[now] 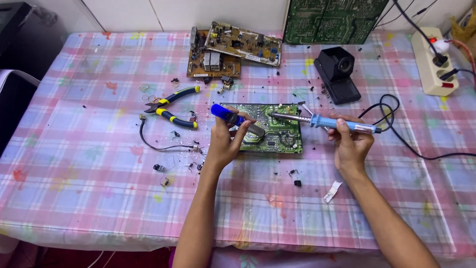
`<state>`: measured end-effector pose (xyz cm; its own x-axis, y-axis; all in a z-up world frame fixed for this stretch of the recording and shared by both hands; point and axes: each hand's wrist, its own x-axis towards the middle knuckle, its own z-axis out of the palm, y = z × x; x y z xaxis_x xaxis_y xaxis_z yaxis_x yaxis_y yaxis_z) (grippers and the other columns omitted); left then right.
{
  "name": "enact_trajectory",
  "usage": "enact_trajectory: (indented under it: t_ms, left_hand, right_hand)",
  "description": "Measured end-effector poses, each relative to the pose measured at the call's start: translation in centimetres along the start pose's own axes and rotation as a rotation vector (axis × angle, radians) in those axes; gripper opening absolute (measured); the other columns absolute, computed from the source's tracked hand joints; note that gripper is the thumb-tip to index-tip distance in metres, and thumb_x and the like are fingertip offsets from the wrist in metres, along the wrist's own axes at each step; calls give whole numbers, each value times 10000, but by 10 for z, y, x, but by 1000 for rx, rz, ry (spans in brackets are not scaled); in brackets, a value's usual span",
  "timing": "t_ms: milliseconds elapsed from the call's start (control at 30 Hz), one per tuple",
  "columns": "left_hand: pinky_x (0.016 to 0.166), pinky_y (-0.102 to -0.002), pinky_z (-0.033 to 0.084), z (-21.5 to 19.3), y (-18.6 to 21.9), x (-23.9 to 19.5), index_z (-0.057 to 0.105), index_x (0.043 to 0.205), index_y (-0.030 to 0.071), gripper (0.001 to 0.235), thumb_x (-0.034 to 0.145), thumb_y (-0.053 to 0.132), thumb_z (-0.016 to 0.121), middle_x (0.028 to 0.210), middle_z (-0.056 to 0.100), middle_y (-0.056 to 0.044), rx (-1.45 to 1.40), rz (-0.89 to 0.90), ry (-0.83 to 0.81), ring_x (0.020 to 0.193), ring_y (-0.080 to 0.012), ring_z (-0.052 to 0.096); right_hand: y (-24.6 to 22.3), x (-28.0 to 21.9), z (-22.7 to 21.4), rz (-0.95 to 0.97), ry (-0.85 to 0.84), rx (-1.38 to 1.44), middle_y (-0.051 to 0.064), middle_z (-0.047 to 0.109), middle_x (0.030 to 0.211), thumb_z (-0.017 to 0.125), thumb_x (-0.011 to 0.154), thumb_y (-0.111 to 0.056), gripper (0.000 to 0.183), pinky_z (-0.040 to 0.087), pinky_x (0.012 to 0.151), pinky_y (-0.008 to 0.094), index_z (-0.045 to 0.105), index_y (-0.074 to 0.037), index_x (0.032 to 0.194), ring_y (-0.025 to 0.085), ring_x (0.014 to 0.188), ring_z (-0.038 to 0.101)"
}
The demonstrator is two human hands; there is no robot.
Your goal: The person uses a soldering iron and a desoldering pump to remove components from a green circuit board. They repeatedly heat solder joints and suction away molten solder, then place the soldering iron in its stand between actions.
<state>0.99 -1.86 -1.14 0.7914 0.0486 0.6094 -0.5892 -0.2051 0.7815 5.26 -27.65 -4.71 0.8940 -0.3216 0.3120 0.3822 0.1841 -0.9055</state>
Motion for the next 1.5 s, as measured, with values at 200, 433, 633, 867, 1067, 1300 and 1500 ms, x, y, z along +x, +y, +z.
enact_trajectory:
  t_ms: [200, 433, 633, 867, 1067, 1300, 1500]
  left_hand:
    - [577, -367, 569, 4, -7, 0, 328, 1064, 24, 276, 897, 79, 541, 889, 652, -135, 50, 24, 76, 789, -321, 660]
    - [636, -400, 580, 12, 7, 52, 337, 1071, 28, 247, 908, 36, 522, 972, 625, -139, 95, 193, 128, 880, -348, 640]
    - [592, -404, 585, 9, -33, 46, 337, 1064, 21, 255, 909, 83, 530, 940, 624, -161, 65, 79, 215, 823, -357, 648]
    - [608, -373, 584, 6, -29, 35, 326, 1062, 20, 253, 898, 32, 518, 898, 637, -136, 23, 52, 172, 823, -330, 662]
    - [583, -373, 575, 6, -23, 35, 328, 1052, 25, 249, 899, 39, 525, 883, 644, -129, 56, 81, 149, 815, -330, 663]
    - [588, -392, 577, 10, -24, 33, 338, 1058, 30, 260, 893, 44, 538, 901, 644, -126, 77, 107, 125, 825, -341, 656]
    - [598, -412, 569, 16, -19, 34, 334, 1063, 37, 257, 897, 35, 530, 897, 639, -132, 58, 115, 112, 823, -363, 648]
  right_hand:
    - [8, 1, -5, 11, 7, -14, 167, 640, 908, 672, 835, -39, 139, 562, 519, 230, 568, -8, 922, 129, 567, 620]
    - [-10, -5, 6, -78, -21, -60, 181, 634, 805, 706, 820, -20, 162, 557, 519, 269, 585, 45, 907, 162, 548, 615]
    - [-11, -5, 5, -186, -27, -135, 167, 574, 572, 726, 790, 10, 165, 518, 460, 284, 582, 74, 839, 184, 445, 583]
    - [-24, -10, 11, -193, -25, -121, 150, 597, 612, 700, 809, -14, 137, 541, 475, 289, 588, 63, 827, 172, 496, 610]
    - [-28, -16, 6, -234, -125, -206, 159, 599, 627, 696, 813, -29, 133, 547, 505, 295, 611, 69, 843, 167, 521, 611]
    - [-18, -16, -5, -175, -214, -191, 145, 605, 718, 635, 850, -33, 96, 557, 563, 302, 616, 41, 909, 171, 585, 619]
    - [-10, -15, -9, -128, -185, -120, 157, 613, 787, 607, 872, -46, 117, 561, 593, 314, 605, 45, 945, 171, 606, 606]
